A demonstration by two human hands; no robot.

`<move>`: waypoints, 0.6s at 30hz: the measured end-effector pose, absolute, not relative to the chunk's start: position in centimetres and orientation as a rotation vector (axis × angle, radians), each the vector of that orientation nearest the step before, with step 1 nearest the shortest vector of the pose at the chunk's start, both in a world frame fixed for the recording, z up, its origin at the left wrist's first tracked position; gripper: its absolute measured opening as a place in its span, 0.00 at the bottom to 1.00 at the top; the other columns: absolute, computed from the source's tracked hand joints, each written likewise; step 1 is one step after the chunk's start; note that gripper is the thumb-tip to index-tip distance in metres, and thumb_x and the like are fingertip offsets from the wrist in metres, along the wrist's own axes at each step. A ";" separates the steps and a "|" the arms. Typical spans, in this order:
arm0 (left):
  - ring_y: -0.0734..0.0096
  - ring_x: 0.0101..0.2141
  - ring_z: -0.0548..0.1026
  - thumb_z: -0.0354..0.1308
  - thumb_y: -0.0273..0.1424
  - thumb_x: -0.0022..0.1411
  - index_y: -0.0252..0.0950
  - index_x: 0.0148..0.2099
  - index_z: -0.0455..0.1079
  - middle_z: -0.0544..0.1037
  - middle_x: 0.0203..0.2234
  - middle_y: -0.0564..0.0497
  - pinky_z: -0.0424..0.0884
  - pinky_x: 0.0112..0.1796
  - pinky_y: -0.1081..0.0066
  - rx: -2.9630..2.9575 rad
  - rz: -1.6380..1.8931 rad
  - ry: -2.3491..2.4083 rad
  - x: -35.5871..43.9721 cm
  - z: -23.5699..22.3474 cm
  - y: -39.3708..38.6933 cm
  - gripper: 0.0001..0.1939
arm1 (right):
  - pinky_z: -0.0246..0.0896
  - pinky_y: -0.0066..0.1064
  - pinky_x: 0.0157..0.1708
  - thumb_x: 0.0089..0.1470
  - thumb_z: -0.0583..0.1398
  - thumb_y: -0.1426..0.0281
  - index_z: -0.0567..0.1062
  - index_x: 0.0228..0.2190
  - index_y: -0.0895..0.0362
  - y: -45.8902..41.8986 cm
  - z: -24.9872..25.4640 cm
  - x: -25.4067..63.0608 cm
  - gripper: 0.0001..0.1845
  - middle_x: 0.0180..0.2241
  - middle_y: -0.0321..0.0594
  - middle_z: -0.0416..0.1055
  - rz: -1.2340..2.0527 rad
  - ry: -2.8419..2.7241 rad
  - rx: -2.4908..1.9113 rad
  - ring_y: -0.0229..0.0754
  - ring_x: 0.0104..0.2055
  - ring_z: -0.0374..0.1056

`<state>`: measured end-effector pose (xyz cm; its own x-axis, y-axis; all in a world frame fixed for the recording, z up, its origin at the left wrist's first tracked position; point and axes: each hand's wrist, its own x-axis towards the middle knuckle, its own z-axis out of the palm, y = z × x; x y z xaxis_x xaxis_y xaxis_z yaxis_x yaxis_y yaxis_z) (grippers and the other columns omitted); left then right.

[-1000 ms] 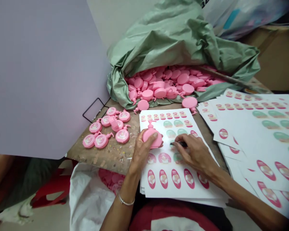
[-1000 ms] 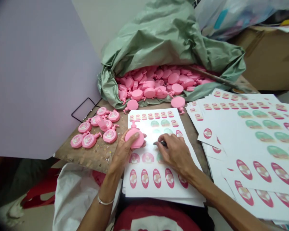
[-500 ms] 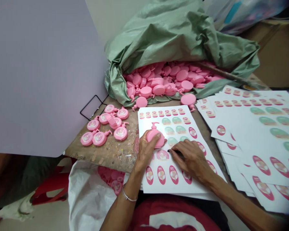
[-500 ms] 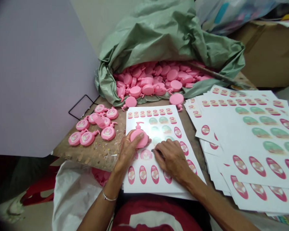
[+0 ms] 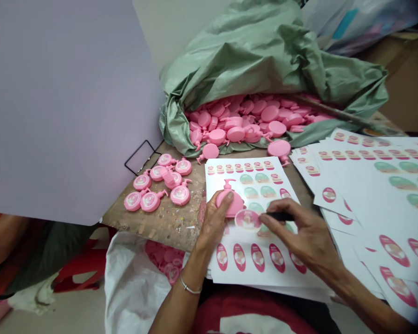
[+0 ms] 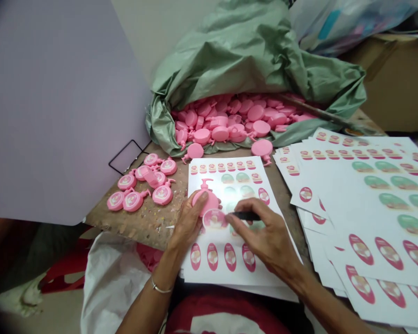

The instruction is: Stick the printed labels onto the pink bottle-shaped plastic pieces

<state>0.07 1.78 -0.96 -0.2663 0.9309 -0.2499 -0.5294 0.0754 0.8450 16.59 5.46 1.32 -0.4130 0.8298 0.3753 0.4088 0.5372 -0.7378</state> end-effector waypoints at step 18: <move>0.58 0.43 0.77 0.42 0.47 0.69 0.33 0.52 0.71 0.78 0.44 0.42 0.79 0.39 0.59 0.315 1.471 0.932 0.3 1.4 1.6 0.27 | 0.67 0.40 0.39 0.55 0.62 0.67 0.80 0.38 0.55 7.7 3.5 14.4 0.09 0.35 0.42 0.78 0.699 -2.130 -0.825 0.45 0.38 0.71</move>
<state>0.25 1.56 1.43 -0.1598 0.9271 -0.3390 -0.7023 0.1346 0.6990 14.42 7.74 3.46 -0.5238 0.7326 0.4346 0.3327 0.6456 -0.6874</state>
